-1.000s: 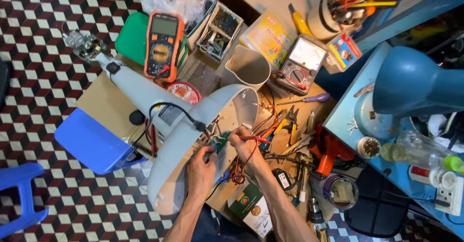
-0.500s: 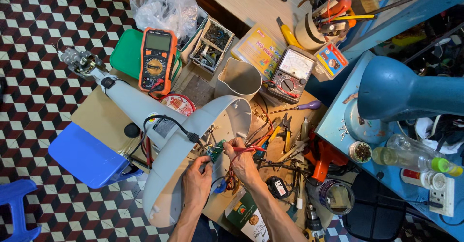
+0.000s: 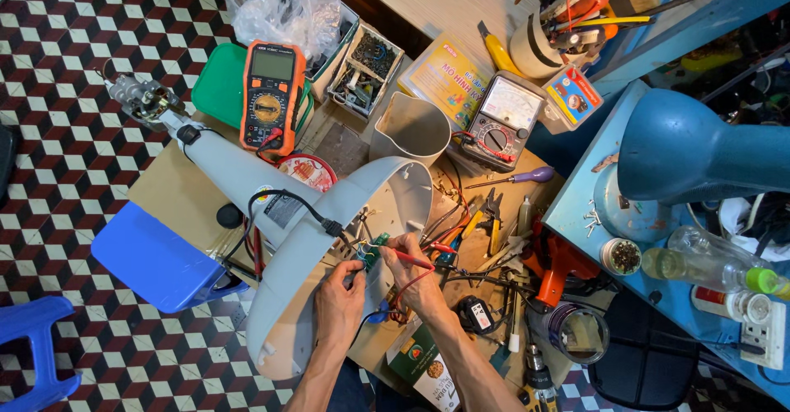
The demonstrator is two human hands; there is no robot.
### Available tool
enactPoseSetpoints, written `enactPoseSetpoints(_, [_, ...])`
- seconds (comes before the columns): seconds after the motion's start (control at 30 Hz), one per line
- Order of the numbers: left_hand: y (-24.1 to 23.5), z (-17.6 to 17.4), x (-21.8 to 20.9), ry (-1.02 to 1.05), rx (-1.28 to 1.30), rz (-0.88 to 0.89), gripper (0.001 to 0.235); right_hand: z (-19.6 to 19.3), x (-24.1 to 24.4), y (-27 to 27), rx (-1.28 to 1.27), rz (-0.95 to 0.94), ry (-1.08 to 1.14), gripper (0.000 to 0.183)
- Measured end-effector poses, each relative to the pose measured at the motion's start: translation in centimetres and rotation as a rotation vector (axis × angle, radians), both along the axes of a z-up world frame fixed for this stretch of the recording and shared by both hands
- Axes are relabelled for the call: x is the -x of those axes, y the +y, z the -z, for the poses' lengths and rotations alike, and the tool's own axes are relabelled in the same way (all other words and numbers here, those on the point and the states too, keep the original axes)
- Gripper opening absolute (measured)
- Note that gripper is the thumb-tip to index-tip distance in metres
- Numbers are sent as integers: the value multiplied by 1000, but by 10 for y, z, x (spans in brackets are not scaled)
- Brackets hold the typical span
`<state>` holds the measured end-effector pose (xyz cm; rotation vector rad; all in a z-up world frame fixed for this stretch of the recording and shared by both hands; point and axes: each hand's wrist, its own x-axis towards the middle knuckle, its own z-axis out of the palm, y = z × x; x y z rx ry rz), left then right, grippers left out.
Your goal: The person works on the internal wiring of a ceiling fan, using a cordless drill to remove screws and a multimeter to test connections on a small circuit board. The person manipulates wires and components within the fan housing throughout the clip.
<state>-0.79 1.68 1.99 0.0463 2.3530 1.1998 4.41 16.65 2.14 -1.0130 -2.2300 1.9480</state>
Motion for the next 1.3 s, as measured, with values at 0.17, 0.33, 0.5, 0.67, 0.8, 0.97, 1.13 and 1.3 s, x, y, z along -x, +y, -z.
enactPoseSetpoints(0.17, [0,3,-2,56,-86,-14,24,4,0,-2,-82,-13,139,30])
enactPoseSetpoints(0.33, [-4,9,-4,90,-61,-34,24,1,-1,-11,14,29,67,29])
enactPoseSetpoints(0.5, [-12,12,-5,28,-62,5,26,-8,-10,-12,-1,49,47,29])
enactPoseSetpoints(0.67, [-13,14,-8,-114,-135,-36,25,-25,-36,-11,-64,195,32,32])
enactPoseSetpoints(0.8, [-14,12,-11,-184,-193,-42,28,-52,-82,-17,-76,210,20,33])
enactPoseSetpoints(0.97, [-19,15,-14,-364,-335,-62,34,-90,-141,-21,-313,190,79,29])
enactPoseSetpoints(1.13, [-19,25,-14,-383,-354,-31,34,-117,-181,-28,-394,235,-97,30])
enactPoseSetpoints(1.3, [-22,35,-11,-374,-384,8,31,-136,-197,-47,-376,401,-268,30])
